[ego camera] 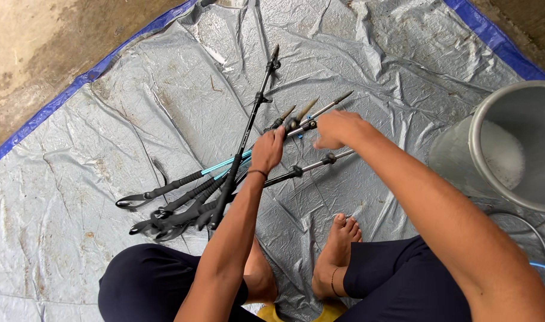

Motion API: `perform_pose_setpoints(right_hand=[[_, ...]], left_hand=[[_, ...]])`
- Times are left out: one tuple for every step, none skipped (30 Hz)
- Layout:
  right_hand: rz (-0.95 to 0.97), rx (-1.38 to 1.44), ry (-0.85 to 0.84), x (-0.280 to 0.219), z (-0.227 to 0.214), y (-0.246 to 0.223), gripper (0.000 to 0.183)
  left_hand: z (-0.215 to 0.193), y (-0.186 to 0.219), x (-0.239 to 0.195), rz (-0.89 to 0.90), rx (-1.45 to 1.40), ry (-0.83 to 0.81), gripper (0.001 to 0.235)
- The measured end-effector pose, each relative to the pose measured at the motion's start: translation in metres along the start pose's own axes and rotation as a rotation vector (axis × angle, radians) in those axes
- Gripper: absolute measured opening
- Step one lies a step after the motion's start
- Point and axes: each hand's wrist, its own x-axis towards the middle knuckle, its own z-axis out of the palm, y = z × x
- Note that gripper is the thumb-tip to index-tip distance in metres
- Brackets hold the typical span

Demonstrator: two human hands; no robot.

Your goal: The person disassembles a hiking pole by hand, removing the tip and inner shaft. They then use a power drill to remove a screw from the pole's mechanism. Finally, the person scrubs the pole's metal shaft with a green brush, dipping it into a bucket of soapy water to clean it.

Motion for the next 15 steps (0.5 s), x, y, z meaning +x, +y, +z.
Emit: perform_pose_setpoints(right_hand=[[-0.062,0.100,-0.037,-0.016,-0.013,-0.001,0.073],[-0.126,0.199,-0.074,-0.032,-0.026,-0.003,0.090],[-0.119,0.190,-0.065,-0.038,-0.032,-0.001,0.090],[-0.108,0.502,0.073,-0.045,-0.038,0.001,0.087],[-0.105,0.815,0.208,-0.050,-0.041,0.000,0.089],[-0.109,0.808,0.212,-0.045,-0.042,0.004,0.089],[-0.172,0.964,0.354,-0.040,-0.040,0.006,0.066],[-0.237,1.119,0.498,-0.035,-0.038,0.008,0.043],[-0.240,1.118,0.500,-0.041,-0.045,0.009,0.043],[-0.311,1.138,0.504,-0.048,-0.053,0.010,0.040],[-0.381,1.156,0.506,-0.054,-0.060,0.010,0.037],[-0.383,1.155,0.506,-0.060,-0.067,0.012,0.037],[-0.437,1.156,0.541,-0.065,-0.076,0.014,0.036],[-0.491,1.155,0.576,-0.070,-0.084,0.015,0.034],[-0.494,1.156,0.576,-0.077,-0.092,0.014,0.034]], left_hand=[[-0.016,0.020,0.002,0.056,-0.118,-0.044,0.085],[-0.033,0.040,0.005,0.113,-0.235,-0.089,0.092],[-0.029,0.039,0.019,0.125,-0.242,-0.083,0.092],[-0.025,0.038,0.034,0.159,-0.383,-0.150,0.081],[-0.024,0.033,0.045,0.186,-0.521,-0.214,0.072],[-0.038,0.057,0.037,0.191,-0.524,-0.206,0.072],[-0.053,0.079,0.026,0.171,-0.641,-0.317,0.069],[-0.067,0.100,0.015,0.150,-0.759,-0.429,0.068],[-0.078,0.114,0.010,0.153,-0.757,-0.427,0.068],[-0.089,0.127,0.006,0.161,-0.796,-0.478,0.066],[-0.099,0.141,0.001,0.168,-0.836,-0.530,0.065],[-0.105,0.147,-0.003,0.168,-0.835,-0.527,0.065],[-0.112,0.154,-0.006,0.181,-0.900,-0.525,0.048],[-0.118,0.161,-0.009,0.194,-0.964,-0.523,0.032],[-0.121,0.166,-0.010,0.194,-0.963,-0.521,0.032]])
